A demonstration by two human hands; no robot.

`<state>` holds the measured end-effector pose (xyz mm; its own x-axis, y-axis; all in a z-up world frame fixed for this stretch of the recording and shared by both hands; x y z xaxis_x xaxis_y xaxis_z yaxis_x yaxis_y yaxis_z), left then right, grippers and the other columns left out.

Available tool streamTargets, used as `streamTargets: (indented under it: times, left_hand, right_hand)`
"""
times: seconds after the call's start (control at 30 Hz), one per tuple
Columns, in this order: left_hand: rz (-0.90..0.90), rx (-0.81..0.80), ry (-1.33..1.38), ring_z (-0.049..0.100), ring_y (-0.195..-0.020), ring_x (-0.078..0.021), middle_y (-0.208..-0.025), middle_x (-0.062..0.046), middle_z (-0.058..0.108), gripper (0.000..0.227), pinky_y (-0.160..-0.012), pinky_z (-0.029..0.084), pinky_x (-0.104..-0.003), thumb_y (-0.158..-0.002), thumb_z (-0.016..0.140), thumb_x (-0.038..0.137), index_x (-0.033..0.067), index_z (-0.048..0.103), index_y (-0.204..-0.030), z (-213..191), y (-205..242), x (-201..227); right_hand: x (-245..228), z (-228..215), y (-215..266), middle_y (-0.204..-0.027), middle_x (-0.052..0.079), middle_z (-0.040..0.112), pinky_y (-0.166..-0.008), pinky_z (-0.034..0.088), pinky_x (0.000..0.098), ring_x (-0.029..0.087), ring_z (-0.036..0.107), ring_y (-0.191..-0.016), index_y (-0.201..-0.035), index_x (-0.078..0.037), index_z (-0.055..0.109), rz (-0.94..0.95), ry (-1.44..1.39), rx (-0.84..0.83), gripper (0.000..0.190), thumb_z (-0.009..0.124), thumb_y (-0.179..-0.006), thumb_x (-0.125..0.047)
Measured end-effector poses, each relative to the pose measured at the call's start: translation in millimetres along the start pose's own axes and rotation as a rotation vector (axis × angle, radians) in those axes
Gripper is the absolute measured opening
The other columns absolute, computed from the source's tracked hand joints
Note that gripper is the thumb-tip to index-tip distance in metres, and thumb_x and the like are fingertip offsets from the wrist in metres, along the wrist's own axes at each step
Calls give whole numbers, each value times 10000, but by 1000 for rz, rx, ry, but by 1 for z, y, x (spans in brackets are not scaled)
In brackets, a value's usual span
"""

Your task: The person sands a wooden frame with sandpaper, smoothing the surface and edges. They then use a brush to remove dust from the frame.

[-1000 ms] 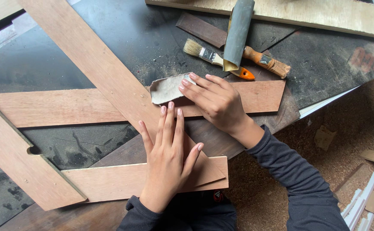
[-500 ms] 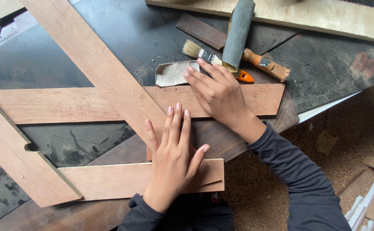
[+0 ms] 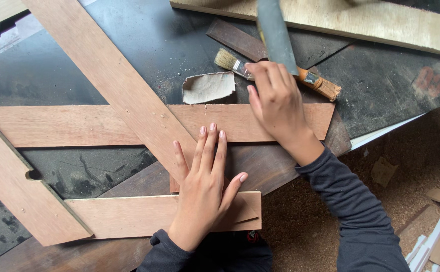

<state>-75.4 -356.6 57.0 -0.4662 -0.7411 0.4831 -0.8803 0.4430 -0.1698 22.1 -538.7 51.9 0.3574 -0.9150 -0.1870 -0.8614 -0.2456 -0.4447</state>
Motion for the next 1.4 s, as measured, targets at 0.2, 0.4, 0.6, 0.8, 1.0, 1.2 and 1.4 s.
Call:
streamTargets:
  times: [0.2, 0.4, 0.6, 0.8, 1.0, 1.2, 1.4]
  left_hand:
    - [9, -10, -5, 251, -1551, -359, -1615, -249, 350, 776, -1227, -16, -648, -995, 546, 498, -60, 399, -1515, 2, -1, -2]
    - [-1, 9, -48, 243, -1545, -350, -1615, -246, 348, 788, -1211, -22, -653, -998, 514, 522, -55, 398, -1523, 1, -3, -6]
    - [-6, 8, -49, 231, -1556, -353, -1626, -245, 334, 786, -1224, -17, -648, -1008, 510, 518, -51, 392, -1538, 1, -1, -6]
    - [-24, 50, -63, 242, -1544, -365, -1615, -245, 333, 776, -1212, -9, -657, -990, 537, 501, -45, 399, -1524, -7, 4, -12]
    - [3, 114, 70, 274, -1543, -361, -1616, -219, 364, 648, -1237, 48, -634, -976, 616, 385, 27, 481, -1499, -21, 30, -17]
    - [-9, 172, 189, 406, -1498, -313, -1560, -144, 482, 482, -1265, 196, -526, -964, 645, 246, 93, 593, -1419, -29, 68, -28]
    - [-39, 190, 198, 427, -1469, -301, -1536, -146, 499, 501, -1252, 195, -524, -941, 647, 238, 92, 589, -1416, -28, 89, -37]
  right_hand:
    - [9, -3, 1, -1095, 130, 641, -889, 458, 430, 306, 592, -1013, -1217, -16, 648, 68, -2, -32, 322, 765, -936, -122]
    - [5, -7, -3, -1081, 141, 626, -864, 491, 432, 318, 619, -983, -1214, -17, 649, 69, -68, -12, 248, 714, -988, -96]
    - [-11, -5, -1, -1083, 167, 615, -719, 552, 411, 285, 687, -852, -1237, -15, 619, 205, -355, -184, 255, 674, -1019, -135]
    - [-41, -3, 4, -1115, 157, 618, -845, 552, 369, 254, 684, -979, -1223, 15, 544, 113, -644, -161, 284, 665, -984, -79]
    - [-58, 10, 17, -1033, 73, 676, -820, 563, 273, 124, 693, -936, -1113, 6, 643, 242, -972, -428, 145, 626, -990, -69]
    - [-63, 14, 36, -937, 73, 676, -666, 477, 248, 93, 576, -768, -1230, 7, 722, 554, -1340, -706, 266, 536, -1067, -90]
    - [-72, -2, 39, -1061, 93, 699, -836, 571, 285, 124, 674, -907, -1372, 60, 622, 633, -1653, -830, 434, 579, -962, -75]
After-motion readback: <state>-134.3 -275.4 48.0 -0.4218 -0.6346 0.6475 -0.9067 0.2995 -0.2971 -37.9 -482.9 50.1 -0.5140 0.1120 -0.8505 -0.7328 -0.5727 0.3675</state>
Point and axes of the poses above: each hand's wrist, its own y-axis away from the middle knuckle, its own z-axis out of the palm, x = y × z, the point moved 4 cm from there along -y, towards the middle knuckle
